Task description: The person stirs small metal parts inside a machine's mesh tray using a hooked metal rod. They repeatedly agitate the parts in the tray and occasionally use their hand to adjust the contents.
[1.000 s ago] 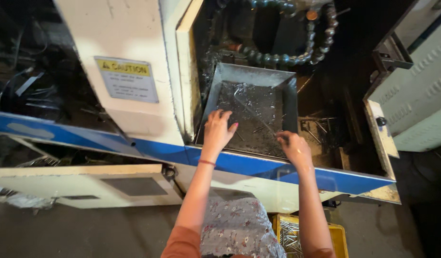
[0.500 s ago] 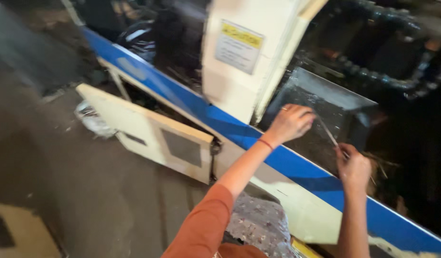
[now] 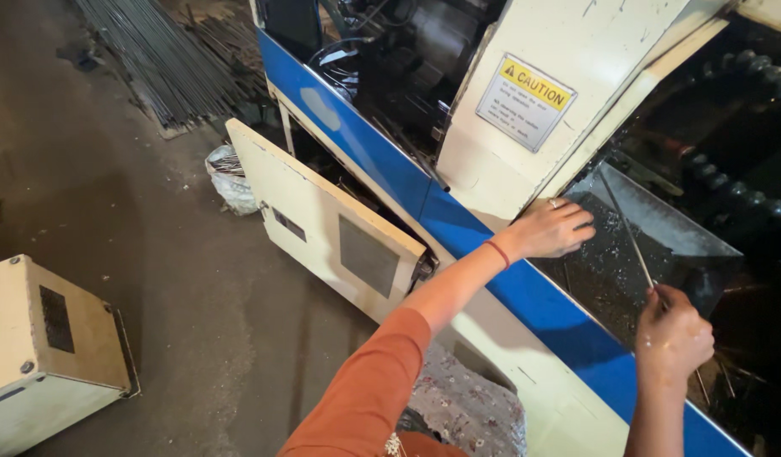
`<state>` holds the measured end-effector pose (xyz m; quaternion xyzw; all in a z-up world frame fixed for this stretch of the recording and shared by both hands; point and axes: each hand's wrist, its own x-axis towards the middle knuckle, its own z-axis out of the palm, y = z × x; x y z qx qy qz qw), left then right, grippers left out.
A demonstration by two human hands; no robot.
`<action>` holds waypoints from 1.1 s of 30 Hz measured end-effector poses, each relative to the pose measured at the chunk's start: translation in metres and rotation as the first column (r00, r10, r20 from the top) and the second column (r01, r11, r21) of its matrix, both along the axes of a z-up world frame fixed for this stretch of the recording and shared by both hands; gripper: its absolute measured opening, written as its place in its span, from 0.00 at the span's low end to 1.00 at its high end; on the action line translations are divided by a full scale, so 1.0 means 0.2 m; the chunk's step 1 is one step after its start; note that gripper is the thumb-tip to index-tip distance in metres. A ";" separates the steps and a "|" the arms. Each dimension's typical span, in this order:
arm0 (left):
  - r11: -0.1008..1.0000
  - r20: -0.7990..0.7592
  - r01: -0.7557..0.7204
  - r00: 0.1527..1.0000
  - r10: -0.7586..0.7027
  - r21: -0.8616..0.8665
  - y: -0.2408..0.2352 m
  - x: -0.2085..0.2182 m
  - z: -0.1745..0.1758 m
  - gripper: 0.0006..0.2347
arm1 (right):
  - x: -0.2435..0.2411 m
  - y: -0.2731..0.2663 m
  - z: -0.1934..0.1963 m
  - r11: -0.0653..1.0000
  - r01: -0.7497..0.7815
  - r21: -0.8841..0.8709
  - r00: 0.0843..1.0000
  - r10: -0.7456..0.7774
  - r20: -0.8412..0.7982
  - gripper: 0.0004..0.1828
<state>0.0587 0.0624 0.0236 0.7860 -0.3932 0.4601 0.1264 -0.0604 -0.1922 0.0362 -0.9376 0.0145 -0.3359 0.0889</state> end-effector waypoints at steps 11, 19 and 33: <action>0.982 0.203 0.171 0.962 -0.183 0.074 -0.21 0.04 0.09 0.13 | 0.05 -0.14 -0.09 0.998 0.033 -0.049 0.989 -0.025 0.143 0.04; 0.966 -0.074 0.194 0.980 -0.184 0.170 -0.40 0.05 -0.05 0.06 | 0.15 -0.30 -0.27 0.983 0.177 0.035 0.956 -0.164 -0.245 0.16; 0.814 -0.130 -0.032 0.990 -0.054 -0.580 -0.19 -0.07 0.04 0.05 | 0.06 -0.22 -0.19 0.918 0.167 0.360 0.984 -0.180 0.003 0.07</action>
